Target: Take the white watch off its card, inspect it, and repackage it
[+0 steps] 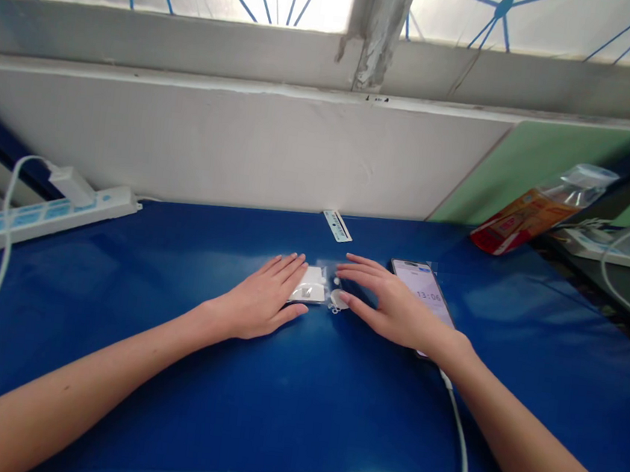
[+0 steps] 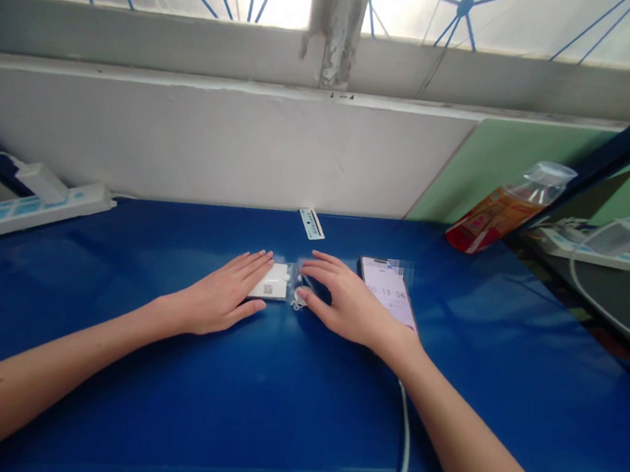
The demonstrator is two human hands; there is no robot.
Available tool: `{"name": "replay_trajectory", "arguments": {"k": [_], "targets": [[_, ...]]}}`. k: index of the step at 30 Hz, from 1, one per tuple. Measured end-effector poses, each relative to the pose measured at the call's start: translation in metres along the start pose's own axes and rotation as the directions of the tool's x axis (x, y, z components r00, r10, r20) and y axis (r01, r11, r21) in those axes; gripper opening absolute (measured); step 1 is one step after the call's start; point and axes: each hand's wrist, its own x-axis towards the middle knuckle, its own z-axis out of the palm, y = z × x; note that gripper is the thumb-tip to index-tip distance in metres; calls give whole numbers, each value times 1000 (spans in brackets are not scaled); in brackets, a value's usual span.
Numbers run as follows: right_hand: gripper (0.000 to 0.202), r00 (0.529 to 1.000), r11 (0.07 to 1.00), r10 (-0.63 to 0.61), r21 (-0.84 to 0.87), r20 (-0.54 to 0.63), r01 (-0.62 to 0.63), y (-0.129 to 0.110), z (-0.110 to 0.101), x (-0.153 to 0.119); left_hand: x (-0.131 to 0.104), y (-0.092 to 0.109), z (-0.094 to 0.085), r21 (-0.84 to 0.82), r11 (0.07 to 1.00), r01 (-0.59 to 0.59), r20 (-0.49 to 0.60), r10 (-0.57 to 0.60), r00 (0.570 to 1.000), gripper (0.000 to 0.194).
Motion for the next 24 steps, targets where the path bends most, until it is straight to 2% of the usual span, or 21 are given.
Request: {"name": "replay_trajectory", "arguments": {"k": [3,9,15,19,24], "targets": [[47,996,999,-43,29,84,40,-6,3,0,0,-1,3,-9,1000,-14,-42,14,999,69],[61,975,995,-84,-36,206,94,-6,6,-2,-1,-2,5,-24,999,-29,-91,27,995,65],[71,959,993,-58,-81,278,84,-6,6,-6,0,0,2,-20,1000,-12,-63,10,998,66],[77,956,990,-42,-118,291,79,-12,7,-6,1,1,2,-20,1000,-2,-53,1,999,64],[80,973,981,-57,-167,223,95,-17,12,-5,1,0,3,-18,1000,3,-36,-4,999,60]]}}
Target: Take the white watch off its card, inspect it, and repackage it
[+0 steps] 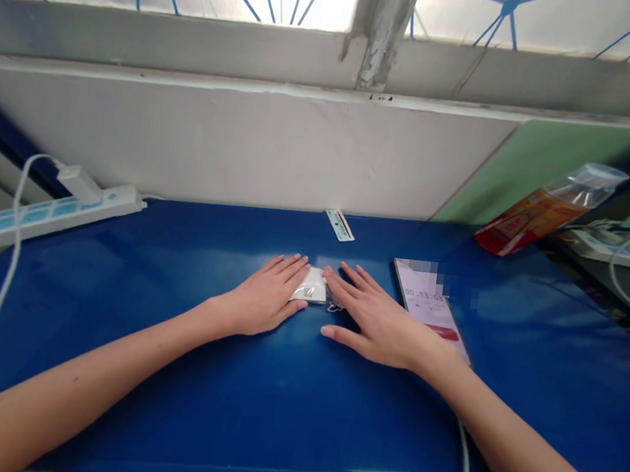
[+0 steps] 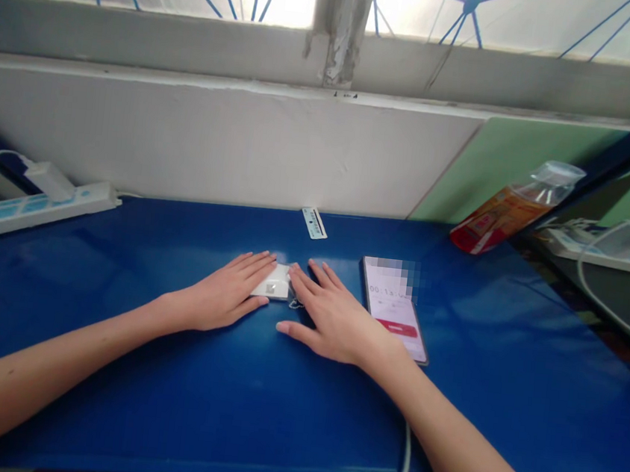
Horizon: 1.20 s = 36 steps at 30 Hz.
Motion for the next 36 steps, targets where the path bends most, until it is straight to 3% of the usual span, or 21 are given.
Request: {"name": "replay_trajectory", "arguments": {"k": [11,23,26,29,33,36], "targets": [[99,994,997,-57,-64,-89,52,-6,9,4,1,-1,4,-13,1000,-4,-29,3,1000,56],[106,998,999,-13,-51,-59,10,-8,8,3,2,2,1,-11,1000,-12,-40,12,999,54],[98,998,1000,-6,-13,-56,6,-5,6,3,2,1,1,-19,1000,-14,-46,13,999,53],[74,998,1000,5,31,-60,-4,1,1,4,1,0,2,-24,1000,-16,-50,15,999,54],[48,986,998,36,47,-161,-28,9,-4,5,-1,-2,4,-68,997,-24,-81,18,997,53],[46,971,999,10,37,-237,-1,14,-3,7,-3,-2,4,-104,994,-34,-109,23,994,53]]}}
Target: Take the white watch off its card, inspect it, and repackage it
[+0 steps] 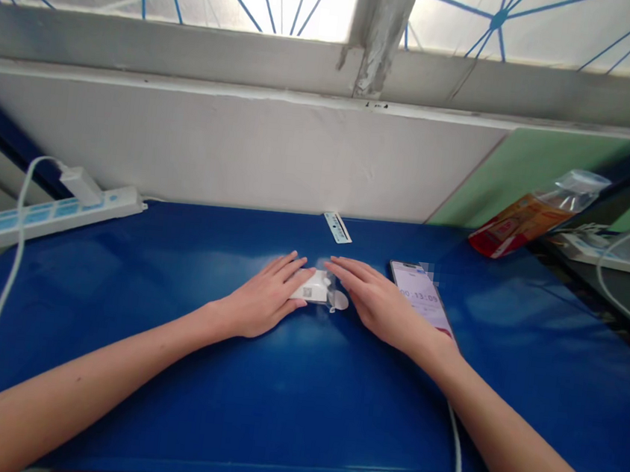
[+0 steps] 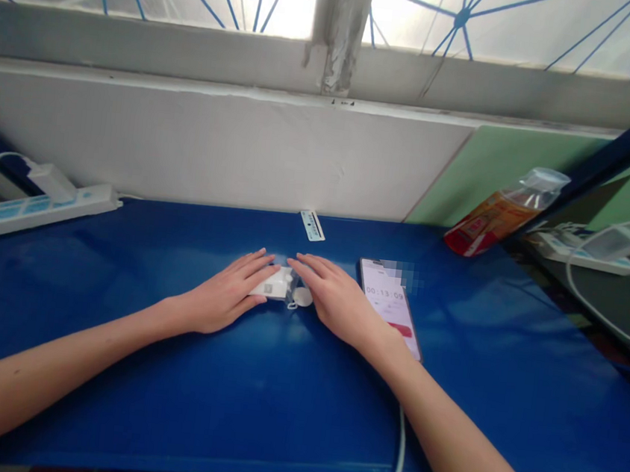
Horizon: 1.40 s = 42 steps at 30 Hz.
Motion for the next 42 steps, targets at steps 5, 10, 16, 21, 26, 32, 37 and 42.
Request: {"name": "replay_trajectory", "arguments": {"k": [5,10,16,21,26,32,37,42], "targets": [[32,993,999,-38,-13,-114,37,3,0,0,-1,3,-5,-36,999,-15,1,15,1000,51],[26,973,998,-61,19,-224,67,7,-9,-4,-1,3,-5,-77,997,15,-18,-16,1000,65],[18,930,966,40,252,-367,58,4,-17,-2,-2,1,1,-115,990,78,-76,-87,993,74],[17,823,808,396,580,-407,-102,-3,-12,4,-2,1,1,-151,984,99,-86,-112,990,83],[26,855,627,489,751,-172,-208,-3,-3,10,-2,-1,-1,-213,970,116,-101,-140,985,109],[31,910,630,412,733,-36,-256,3,15,16,-2,-1,-4,-186,981,60,-116,-82,990,116],[36,943,825,317,520,-98,-223,5,23,13,-1,-1,-3,-129,987,98,-54,-105,993,99],[64,993,980,52,183,107,-71,3,9,3,1,-3,-3,-44,990,133,18,-132,991,98]]}}
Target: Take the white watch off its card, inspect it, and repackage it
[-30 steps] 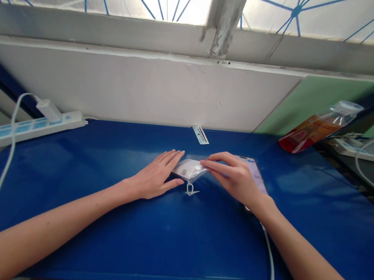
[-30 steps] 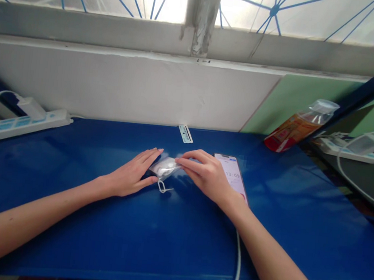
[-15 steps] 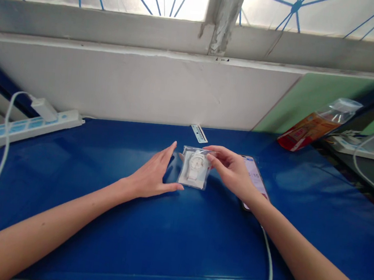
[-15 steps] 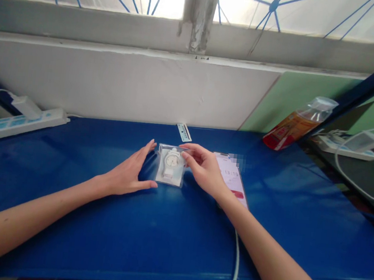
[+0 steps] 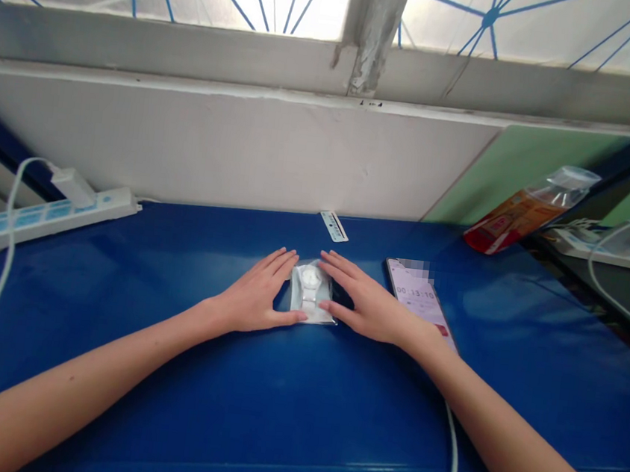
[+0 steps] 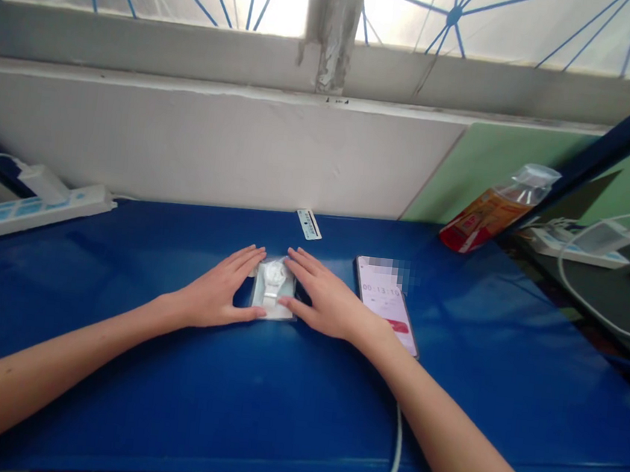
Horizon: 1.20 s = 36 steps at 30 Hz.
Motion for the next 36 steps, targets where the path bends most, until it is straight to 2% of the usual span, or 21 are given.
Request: {"name": "replay_trajectory", "arguments": {"k": [2,4,7,9,14,20,27,36], "targets": [[81,995,999,20,-46,103,-15,0,-4,-1,1,-2,-3,49,999,3,35,-5,999,100],[92,987,996,49,-87,154,-36,1,-6,1,2,-6,-8,87,996,-14,75,7,997,103],[93,983,991,54,-132,175,-31,3,-8,8,2,-12,-14,91,994,-61,136,48,990,110],[93,981,988,61,-152,186,-32,3,-9,14,2,-14,-15,83,994,-71,134,59,989,112],[91,985,980,68,-194,159,-36,0,-6,18,1,-13,-11,66,996,-59,90,53,995,110],[98,987,988,58,-148,152,-36,6,1,8,1,-12,-10,31,997,-73,40,72,997,105],[103,987,991,35,-135,155,-14,12,1,4,0,-14,-9,13,996,-83,37,82,996,107],[108,980,986,87,-156,179,-59,10,-4,3,0,-12,-12,-8,996,-89,42,89,995,103]]}}
